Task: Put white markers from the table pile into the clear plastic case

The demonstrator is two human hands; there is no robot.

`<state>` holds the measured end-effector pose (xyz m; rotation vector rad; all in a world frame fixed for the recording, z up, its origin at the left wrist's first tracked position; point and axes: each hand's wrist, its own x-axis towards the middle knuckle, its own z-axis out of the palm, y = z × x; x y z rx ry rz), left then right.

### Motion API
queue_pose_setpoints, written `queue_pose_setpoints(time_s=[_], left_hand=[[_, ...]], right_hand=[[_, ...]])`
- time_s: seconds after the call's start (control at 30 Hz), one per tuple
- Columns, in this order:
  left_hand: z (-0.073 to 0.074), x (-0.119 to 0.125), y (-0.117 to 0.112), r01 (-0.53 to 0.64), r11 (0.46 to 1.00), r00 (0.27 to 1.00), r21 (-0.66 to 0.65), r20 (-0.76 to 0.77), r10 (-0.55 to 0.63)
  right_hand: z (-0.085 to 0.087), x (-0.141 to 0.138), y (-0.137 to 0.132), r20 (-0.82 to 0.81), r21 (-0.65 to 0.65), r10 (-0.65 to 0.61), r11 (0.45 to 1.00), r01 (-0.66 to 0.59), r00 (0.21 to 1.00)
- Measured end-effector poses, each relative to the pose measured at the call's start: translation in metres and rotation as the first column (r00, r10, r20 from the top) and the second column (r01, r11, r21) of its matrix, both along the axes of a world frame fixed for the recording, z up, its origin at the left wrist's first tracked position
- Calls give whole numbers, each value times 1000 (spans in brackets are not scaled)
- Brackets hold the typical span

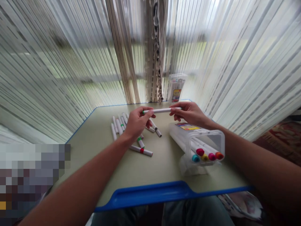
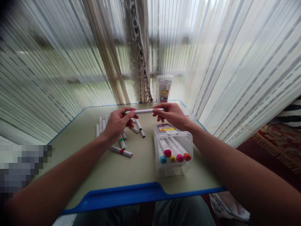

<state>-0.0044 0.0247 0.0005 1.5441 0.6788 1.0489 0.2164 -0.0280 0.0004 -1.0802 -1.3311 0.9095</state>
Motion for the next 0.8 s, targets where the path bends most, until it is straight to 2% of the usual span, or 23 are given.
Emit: queue_pose_setpoints(time_s=[0.5, 0.8], left_hand=[[1, 1, -1, 14, 997, 1000, 70, -26, -12], [3, 2, -2, -1, 997, 1000, 71, -31, 3]], right_hand=[[1, 4, -1, 54, 39, 2, 999, -5, 999], [7, 0, -3, -37, -7, 50, 999, -50, 998]])
